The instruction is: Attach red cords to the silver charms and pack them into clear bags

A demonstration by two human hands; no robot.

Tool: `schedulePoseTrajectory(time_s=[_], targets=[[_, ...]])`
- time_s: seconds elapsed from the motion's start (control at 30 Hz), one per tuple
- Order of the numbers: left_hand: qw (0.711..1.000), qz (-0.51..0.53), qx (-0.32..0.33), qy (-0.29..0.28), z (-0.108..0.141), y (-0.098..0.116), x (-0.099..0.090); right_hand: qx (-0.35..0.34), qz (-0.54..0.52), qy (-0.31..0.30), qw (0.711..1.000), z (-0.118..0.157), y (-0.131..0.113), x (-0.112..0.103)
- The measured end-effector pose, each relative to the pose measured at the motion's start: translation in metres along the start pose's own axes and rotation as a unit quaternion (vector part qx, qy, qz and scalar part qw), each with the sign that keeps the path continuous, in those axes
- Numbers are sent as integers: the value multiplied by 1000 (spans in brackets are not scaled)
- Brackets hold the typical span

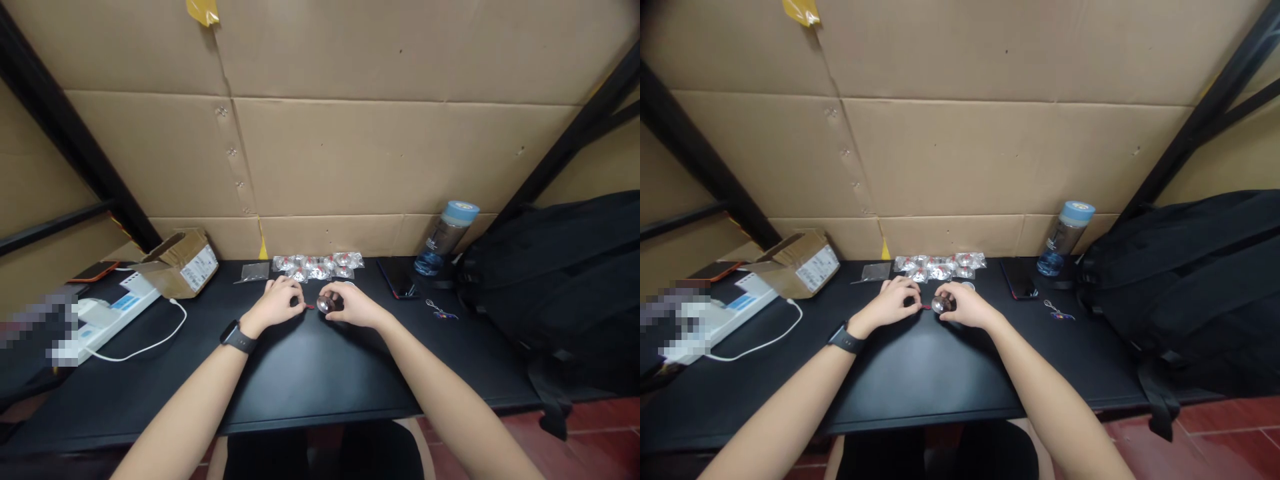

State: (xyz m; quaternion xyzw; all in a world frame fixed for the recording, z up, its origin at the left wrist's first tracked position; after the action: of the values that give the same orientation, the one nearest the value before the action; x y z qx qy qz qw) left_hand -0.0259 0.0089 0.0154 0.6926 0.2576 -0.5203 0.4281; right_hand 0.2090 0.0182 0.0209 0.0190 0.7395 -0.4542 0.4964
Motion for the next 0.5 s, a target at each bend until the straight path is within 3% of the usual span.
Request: schedulePoseTrajectory(time_s=[0.1,0.23,0.4,0.5], targets=[[999,-14,-27,33,4,-8,-13,13,69,0,997,2,6,-5],[979,-69,-155,113,11,-30,-30,34,104,8,994,8,18,-19],[959,-71,-274,14,22,-73,-26,113,179,19,977,13,40,-31],[948,-77,-307,12,28,-91,-25,109,167,16,980,11,48,-31]])
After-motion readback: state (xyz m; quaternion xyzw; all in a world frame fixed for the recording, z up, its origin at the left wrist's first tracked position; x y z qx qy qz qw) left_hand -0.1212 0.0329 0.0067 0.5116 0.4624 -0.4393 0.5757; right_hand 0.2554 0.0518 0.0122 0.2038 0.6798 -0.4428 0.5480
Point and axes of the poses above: each hand's wrist, its own z-axis away from the middle knuckle, its own x-axis out of the palm, y = z × x, the point moved 2 cm from there along -z, towards the middle knuckle, and after that the axes turned 8 degrees about -y, right-handed, at the moved point
